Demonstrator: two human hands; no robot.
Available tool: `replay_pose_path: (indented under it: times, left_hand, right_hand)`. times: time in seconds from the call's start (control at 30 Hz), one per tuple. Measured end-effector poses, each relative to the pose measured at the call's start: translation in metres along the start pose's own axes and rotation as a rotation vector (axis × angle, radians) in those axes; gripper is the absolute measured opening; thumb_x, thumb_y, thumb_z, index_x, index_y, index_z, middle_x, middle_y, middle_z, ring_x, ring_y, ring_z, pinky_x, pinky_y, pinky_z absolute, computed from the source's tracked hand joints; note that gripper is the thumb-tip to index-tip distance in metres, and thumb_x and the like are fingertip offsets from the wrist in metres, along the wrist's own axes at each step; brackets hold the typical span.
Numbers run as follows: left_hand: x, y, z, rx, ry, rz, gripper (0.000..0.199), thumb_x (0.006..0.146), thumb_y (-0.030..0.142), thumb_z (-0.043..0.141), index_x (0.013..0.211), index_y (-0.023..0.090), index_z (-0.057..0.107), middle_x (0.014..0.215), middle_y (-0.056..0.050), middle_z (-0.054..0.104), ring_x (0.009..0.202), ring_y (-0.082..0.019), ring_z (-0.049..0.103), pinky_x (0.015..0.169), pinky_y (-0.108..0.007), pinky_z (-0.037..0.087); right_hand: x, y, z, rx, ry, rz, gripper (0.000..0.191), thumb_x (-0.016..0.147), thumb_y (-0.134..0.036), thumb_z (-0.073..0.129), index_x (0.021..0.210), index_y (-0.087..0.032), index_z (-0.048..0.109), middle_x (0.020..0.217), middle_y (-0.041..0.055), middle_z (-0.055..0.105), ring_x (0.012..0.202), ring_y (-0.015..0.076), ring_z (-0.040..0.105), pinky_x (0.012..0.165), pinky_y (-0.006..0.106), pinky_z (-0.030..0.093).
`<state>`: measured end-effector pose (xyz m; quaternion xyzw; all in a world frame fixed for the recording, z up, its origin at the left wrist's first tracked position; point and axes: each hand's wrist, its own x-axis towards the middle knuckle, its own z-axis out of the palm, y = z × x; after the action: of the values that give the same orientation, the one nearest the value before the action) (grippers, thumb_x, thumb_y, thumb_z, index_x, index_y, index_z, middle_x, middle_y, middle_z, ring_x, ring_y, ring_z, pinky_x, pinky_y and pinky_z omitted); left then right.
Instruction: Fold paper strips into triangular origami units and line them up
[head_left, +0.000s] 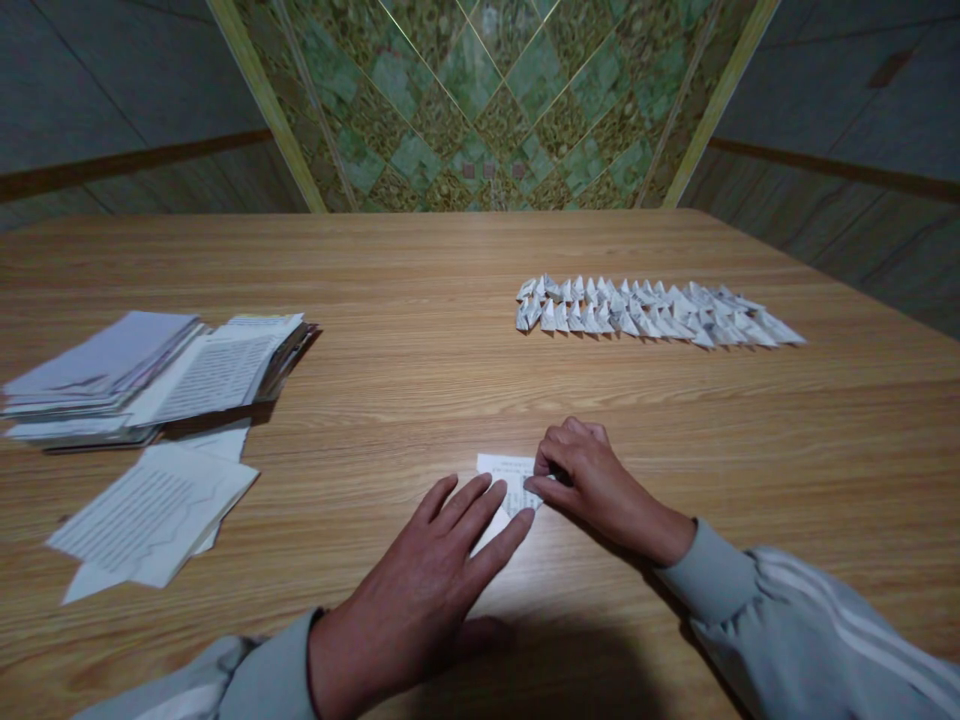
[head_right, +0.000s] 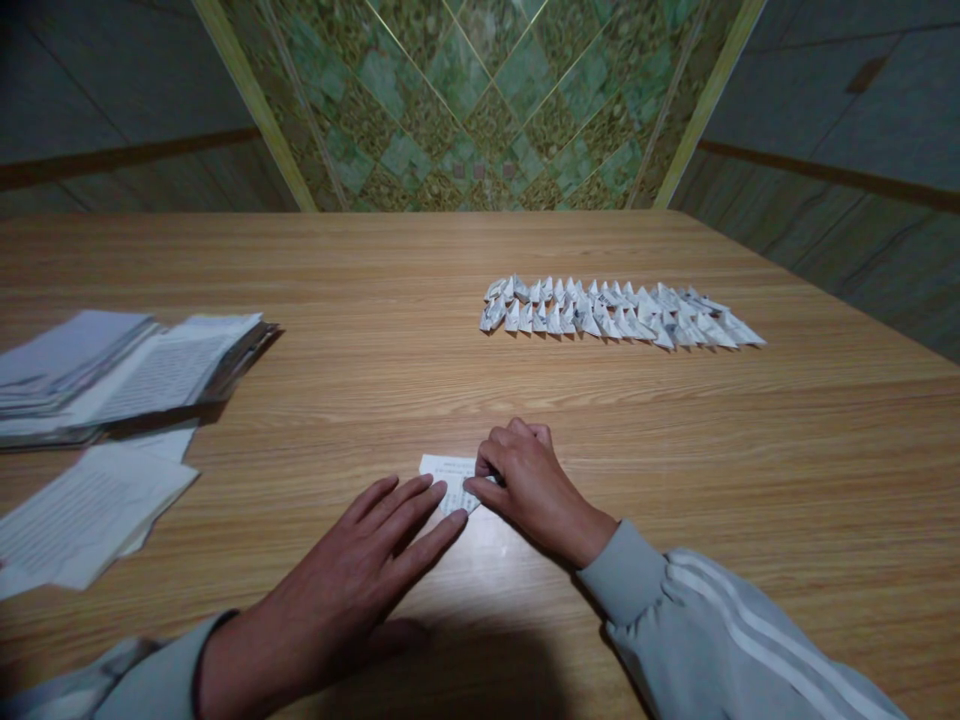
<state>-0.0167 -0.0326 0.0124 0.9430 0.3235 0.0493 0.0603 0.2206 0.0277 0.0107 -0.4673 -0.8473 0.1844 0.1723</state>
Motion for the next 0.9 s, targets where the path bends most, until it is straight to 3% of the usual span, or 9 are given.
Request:
replay_pose_path:
  times: [0.33,0.6,0.73,0.83,0.9]
  left_hand:
    - [-0.001,0.0,0.006,0.015,0.022,-0.013,0.091,0.073,0.044,0.083,0.15,0.024,0.037,0.151,-0.024,0.044,0.138,-0.042,0.042,0.107,-0.062,0.032]
    - [-0.003,0.0,0.006,-0.017,0.016,-0.058,0.093,0.073,0.044,0.083,0.152,0.03,0.035,0.152,-0.021,0.043,0.139,-0.04,0.04,0.109,-0.063,0.03]
    - [-0.002,0.001,0.004,-0.017,0.003,-0.066,0.09,0.074,0.044,0.082,0.151,0.03,0.037,0.153,-0.021,0.042,0.138,-0.04,0.041,0.109,-0.063,0.03]
    - [0.0,0.002,0.003,-0.025,-0.001,-0.068,0.09,0.074,0.045,0.081,0.151,0.029,0.037,0.153,-0.021,0.042,0.138,-0.041,0.041,0.109,-0.063,0.031]
    - [0.001,0.002,0.003,-0.031,-0.001,-0.065,0.091,0.075,0.046,0.08,0.152,0.029,0.035,0.153,-0.022,0.042,0.138,-0.041,0.041,0.109,-0.063,0.03]
  right_hand:
    - [-0.004,-0.006,0.0,-0.128,0.022,-0.032,0.017,0.087,-0.027,0.073,0.086,-0.019,0.059,0.087,0.0021,0.063,0.091,0.022,0.051,0.083,0.036,0.03]
    - [-0.015,0.009,-0.009,-0.202,0.108,0.034,0.019,0.087,-0.029,0.074,0.092,-0.02,0.058,0.096,0.0052,0.063,0.096,0.0242,0.052,0.088,0.039,0.035]
    - [-0.022,0.001,-0.006,-0.27,0.193,-0.163,0.011,0.095,-0.025,0.062,0.105,-0.021,0.063,0.103,0.0061,0.069,0.1,0.024,0.054,0.097,0.044,0.033]
    - [-0.033,-0.013,0.004,-0.247,0.133,-0.399,0.024,0.103,-0.022,0.045,0.121,-0.02,0.062,0.116,0.0072,0.071,0.104,0.0212,0.058,0.102,0.041,0.036]
    - [-0.042,-0.019,0.01,-0.239,0.121,-0.396,0.031,0.103,-0.02,0.042,0.129,-0.02,0.059,0.126,0.0076,0.068,0.112,0.0217,0.057,0.108,0.044,0.034]
